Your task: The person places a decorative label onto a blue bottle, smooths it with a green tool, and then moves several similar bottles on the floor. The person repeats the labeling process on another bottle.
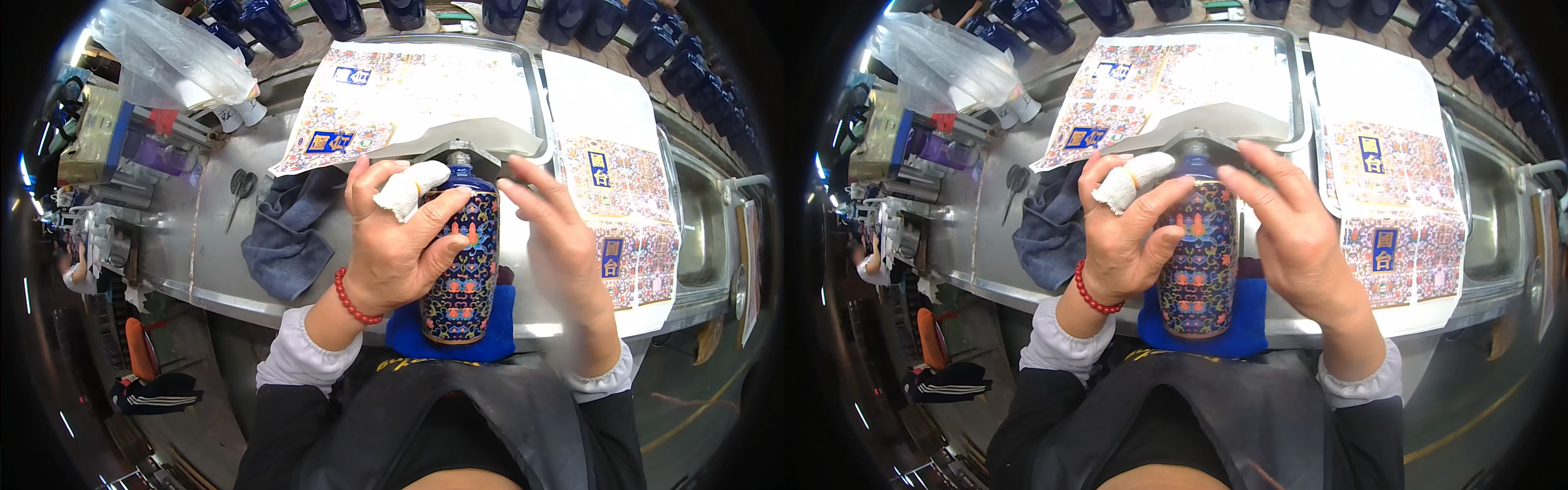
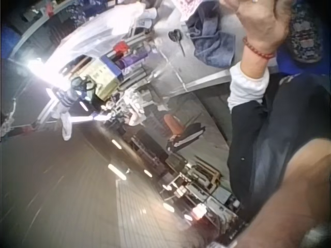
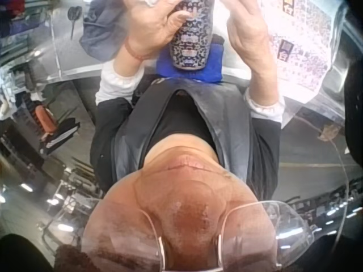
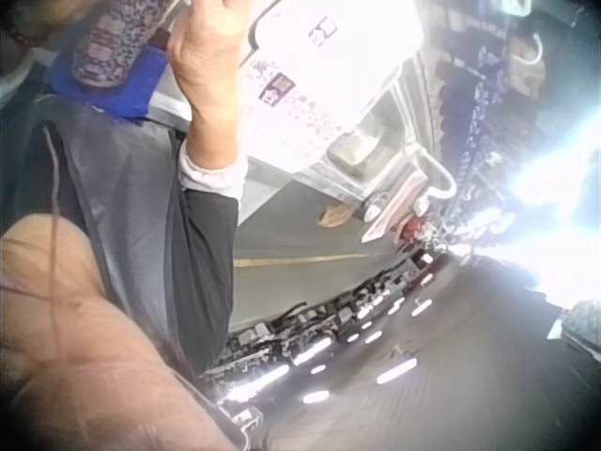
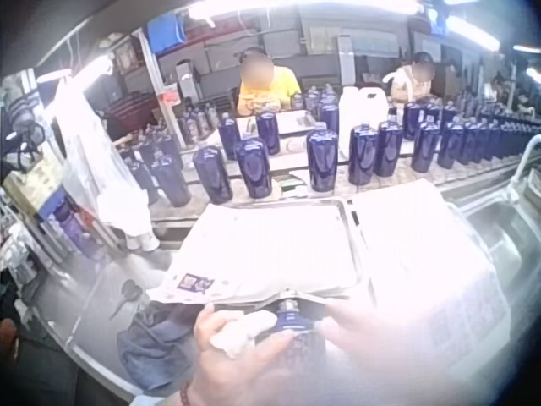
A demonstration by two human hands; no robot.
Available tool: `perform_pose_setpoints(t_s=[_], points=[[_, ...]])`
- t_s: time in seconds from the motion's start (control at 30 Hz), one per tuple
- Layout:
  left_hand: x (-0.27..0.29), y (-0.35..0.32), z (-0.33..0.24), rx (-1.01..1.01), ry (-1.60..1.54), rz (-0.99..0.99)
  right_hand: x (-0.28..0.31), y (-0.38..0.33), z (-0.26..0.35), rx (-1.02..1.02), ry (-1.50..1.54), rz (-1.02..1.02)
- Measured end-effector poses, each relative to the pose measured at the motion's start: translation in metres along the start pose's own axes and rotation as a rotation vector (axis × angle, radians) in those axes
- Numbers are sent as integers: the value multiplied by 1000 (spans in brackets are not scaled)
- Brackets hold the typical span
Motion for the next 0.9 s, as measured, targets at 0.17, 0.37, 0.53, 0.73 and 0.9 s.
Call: perform_pose_setpoints(t_s=[0.17, 0.37, 0.53, 0.73, 0.9], points=[[-3, -6, 0, 51, -68, -68, -10, 3, 4, 111, -219, 28], [-5, -11, -2, 50, -16, -37, -14, 6, 6, 137, -295, 3], [-6, -12, -5, 27, 64, -27, -17, 6, 9, 137, -328, -16], [-2, -13, -7, 13, -4, -23, -19, 5, 7, 138, -295, -31], [2, -3, -13, -110, 90, 145, -14, -2, 4, 41, -138, -92]])
Point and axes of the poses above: each hand's wrist, its own y-axis towards the middle knuckle, its own x-axis out of the back of the hand, z = x × y, the point moved 1 cm from there along y, towards the middle knuckle, and after that the axes turned 11 degrees about z, right-handed, at the moved point
